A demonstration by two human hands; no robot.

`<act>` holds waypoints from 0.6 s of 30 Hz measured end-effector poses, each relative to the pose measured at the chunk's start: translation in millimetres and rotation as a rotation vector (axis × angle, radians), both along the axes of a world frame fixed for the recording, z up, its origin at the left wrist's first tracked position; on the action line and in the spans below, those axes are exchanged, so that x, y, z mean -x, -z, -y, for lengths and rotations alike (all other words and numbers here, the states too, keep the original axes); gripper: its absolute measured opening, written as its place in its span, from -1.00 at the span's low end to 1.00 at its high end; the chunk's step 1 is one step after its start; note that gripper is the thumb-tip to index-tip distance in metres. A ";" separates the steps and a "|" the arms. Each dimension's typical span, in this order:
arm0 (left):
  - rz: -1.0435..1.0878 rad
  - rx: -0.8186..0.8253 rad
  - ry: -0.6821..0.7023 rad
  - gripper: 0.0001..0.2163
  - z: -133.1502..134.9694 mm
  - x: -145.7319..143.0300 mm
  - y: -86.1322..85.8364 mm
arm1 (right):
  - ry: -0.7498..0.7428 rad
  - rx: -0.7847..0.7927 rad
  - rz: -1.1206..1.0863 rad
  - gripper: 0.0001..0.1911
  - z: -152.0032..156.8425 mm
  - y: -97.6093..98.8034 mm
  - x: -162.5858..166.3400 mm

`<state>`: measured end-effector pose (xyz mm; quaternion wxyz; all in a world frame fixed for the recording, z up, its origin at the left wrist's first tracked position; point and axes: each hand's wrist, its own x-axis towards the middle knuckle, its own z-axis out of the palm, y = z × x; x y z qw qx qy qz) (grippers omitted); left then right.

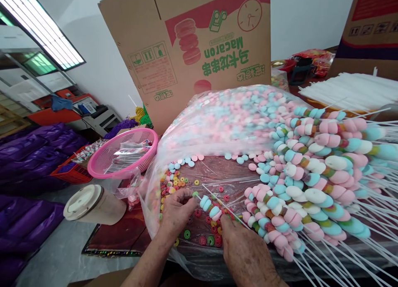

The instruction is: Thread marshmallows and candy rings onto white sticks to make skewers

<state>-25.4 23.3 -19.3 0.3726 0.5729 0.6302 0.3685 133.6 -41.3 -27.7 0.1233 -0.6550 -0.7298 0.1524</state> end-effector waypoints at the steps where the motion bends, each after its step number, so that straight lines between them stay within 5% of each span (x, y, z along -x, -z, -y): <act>1: 0.024 -0.014 0.000 -0.87 2.6 -1.3 -0.5 | -0.010 -0.014 -0.011 -0.68 0.3 1.8 -1.2; 6: 0.256 0.088 0.133 -0.75 -7.6 4.7 -15.3 | -0.027 -0.174 -0.297 -0.66 -0.5 5.1 -4.3; 8: 0.071 0.046 0.116 -0.76 -26.3 9.9 -21.2 | -0.003 -0.187 -0.420 -0.65 -0.9 3.7 -3.2; 10: -0.378 -0.016 0.152 -0.81 -47.4 11.8 -22.3 | 0.011 -0.162 -0.479 -0.66 -0.5 2.3 -3.0; 12: -0.528 -0.012 0.174 -0.88 -63.9 9.3 -18.7 | 0.014 -0.146 -0.504 -0.67 0.6 1.5 -4.9; 18: -0.559 -0.041 0.214 -0.89 -68.0 2.3 -8.9 | 0.035 -0.110 -0.448 -0.65 2.3 2.8 -13.5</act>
